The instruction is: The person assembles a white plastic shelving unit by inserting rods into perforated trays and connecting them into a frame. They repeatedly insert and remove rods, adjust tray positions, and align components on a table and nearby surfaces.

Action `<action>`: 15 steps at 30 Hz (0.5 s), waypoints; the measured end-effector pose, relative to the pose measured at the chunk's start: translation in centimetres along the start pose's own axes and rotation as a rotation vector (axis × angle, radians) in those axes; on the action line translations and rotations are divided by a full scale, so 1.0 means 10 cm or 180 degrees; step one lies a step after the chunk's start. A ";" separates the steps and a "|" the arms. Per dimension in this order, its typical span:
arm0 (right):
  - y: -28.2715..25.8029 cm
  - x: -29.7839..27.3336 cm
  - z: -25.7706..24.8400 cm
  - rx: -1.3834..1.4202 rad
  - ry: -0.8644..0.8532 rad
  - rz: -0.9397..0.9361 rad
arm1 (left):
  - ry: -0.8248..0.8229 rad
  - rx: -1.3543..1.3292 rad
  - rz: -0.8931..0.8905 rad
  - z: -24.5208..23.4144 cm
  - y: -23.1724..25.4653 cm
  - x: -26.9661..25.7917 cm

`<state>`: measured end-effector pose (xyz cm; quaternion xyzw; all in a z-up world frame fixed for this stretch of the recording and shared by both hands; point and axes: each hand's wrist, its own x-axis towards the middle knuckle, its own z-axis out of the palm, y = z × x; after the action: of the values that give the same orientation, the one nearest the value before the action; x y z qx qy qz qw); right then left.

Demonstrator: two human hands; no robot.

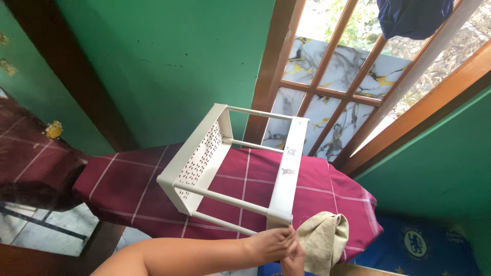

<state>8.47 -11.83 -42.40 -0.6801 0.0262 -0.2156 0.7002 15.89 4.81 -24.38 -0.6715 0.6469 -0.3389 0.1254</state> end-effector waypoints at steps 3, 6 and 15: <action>-0.01 0.02 -0.10 -0.0330 -0.0079 -0.0010 | 0.0296 -0.0161 0.0421 0.06 -0.12 0.00; -0.07 0.01 -0.14 -0.0726 -0.0052 0.0053 | -0.0088 -0.0184 0.1006 0.04 -0.34 -0.08; -0.65 0.14 -0.08 -0.2254 -0.0151 -0.0306 | 0.1439 -0.2157 -0.0305 -0.44 -0.77 -0.32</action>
<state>7.75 -12.94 -35.88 -0.8858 0.0510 -0.2100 0.4106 19.46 10.02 -17.36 -0.6128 0.7012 -0.2512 -0.2642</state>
